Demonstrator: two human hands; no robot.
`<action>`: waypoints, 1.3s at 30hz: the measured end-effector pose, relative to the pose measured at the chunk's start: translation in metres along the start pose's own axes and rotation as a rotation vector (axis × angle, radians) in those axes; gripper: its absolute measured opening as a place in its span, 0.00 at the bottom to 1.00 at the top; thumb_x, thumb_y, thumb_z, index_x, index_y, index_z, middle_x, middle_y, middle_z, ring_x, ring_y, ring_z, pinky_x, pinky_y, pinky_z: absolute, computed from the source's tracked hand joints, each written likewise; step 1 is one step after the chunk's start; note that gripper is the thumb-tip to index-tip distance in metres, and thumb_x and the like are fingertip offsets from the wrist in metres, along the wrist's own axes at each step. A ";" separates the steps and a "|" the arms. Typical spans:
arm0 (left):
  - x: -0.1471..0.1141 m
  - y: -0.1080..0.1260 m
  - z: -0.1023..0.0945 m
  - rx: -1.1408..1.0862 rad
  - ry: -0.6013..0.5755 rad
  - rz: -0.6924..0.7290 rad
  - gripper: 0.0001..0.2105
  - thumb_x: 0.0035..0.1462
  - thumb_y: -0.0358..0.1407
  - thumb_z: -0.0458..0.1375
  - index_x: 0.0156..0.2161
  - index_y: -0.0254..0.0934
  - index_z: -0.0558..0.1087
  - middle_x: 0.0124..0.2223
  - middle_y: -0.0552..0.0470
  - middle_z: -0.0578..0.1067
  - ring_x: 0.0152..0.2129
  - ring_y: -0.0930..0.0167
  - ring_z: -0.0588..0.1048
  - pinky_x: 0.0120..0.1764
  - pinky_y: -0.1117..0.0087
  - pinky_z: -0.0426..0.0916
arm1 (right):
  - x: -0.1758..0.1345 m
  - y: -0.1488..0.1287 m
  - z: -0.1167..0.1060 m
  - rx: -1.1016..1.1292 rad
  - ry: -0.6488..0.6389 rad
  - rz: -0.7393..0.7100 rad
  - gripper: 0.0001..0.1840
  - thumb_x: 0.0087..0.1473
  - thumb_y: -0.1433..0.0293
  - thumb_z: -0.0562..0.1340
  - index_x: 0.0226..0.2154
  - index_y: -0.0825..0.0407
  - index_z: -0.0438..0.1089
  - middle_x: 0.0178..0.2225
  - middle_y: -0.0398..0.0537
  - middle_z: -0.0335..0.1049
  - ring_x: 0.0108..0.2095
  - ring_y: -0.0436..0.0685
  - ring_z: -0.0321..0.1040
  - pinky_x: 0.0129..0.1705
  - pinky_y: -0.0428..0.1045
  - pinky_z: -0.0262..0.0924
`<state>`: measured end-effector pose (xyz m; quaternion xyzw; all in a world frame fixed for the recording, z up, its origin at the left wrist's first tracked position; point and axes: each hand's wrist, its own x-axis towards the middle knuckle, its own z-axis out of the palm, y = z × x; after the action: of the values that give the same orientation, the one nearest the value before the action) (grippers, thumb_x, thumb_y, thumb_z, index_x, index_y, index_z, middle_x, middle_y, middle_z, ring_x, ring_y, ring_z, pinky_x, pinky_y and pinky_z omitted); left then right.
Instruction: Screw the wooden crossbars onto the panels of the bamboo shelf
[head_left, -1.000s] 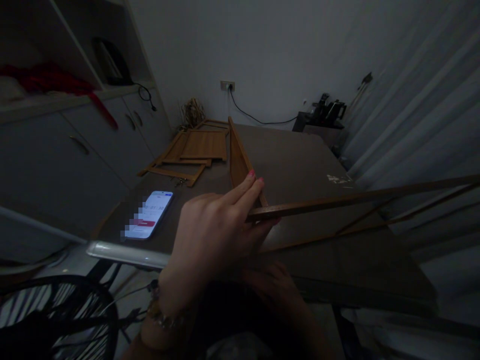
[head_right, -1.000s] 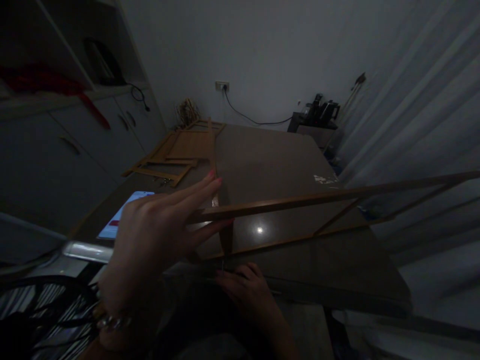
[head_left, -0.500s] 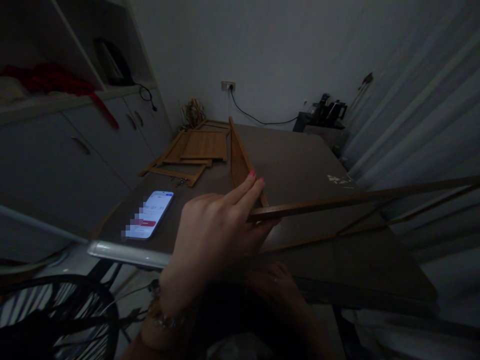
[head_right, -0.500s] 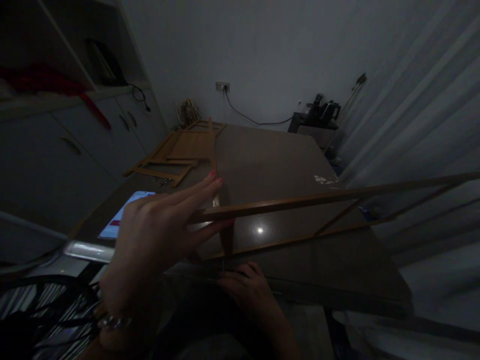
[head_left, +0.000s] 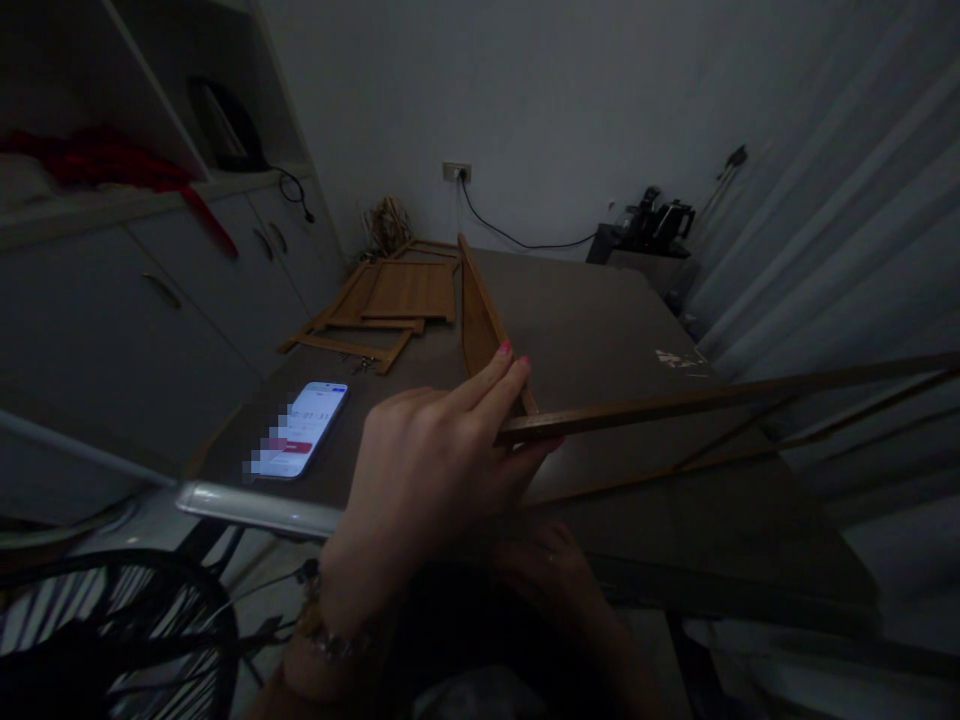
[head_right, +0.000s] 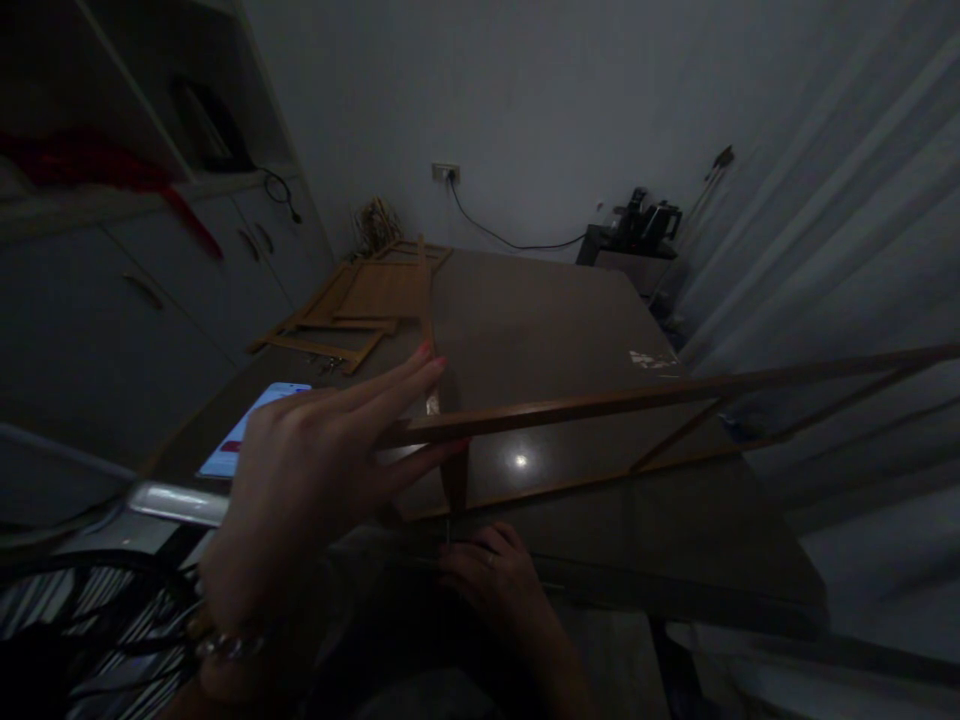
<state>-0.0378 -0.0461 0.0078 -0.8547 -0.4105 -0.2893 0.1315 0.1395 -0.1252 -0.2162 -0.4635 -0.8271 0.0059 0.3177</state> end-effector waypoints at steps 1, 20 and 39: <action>0.000 0.000 0.000 0.001 -0.003 -0.001 0.24 0.58 0.49 0.59 0.55 0.38 0.72 0.53 0.45 0.77 0.30 0.62 0.81 0.25 0.65 0.71 | 0.001 0.000 0.000 0.015 0.003 0.004 0.07 0.59 0.62 0.64 0.42 0.40 0.73 0.41 0.35 0.78 0.39 0.51 0.69 0.45 0.49 0.58; 0.000 0.000 0.000 0.005 0.007 0.000 0.23 0.58 0.49 0.58 0.54 0.38 0.73 0.53 0.46 0.76 0.30 0.63 0.82 0.26 0.67 0.71 | 0.000 0.000 0.007 0.003 -0.026 0.028 0.08 0.58 0.58 0.63 0.37 0.43 0.73 0.41 0.40 0.77 0.39 0.53 0.68 0.46 0.51 0.56; -0.001 0.000 0.002 0.009 0.021 0.001 0.24 0.58 0.49 0.59 0.54 0.38 0.73 0.53 0.47 0.76 0.31 0.62 0.82 0.25 0.65 0.71 | 0.008 -0.010 0.001 -0.029 0.036 -0.015 0.10 0.61 0.59 0.59 0.38 0.46 0.71 0.40 0.42 0.76 0.39 0.55 0.68 0.46 0.52 0.57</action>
<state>-0.0372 -0.0459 0.0063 -0.8512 -0.4100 -0.2964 0.1395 0.1288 -0.1244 -0.2099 -0.4618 -0.8247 -0.0171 0.3260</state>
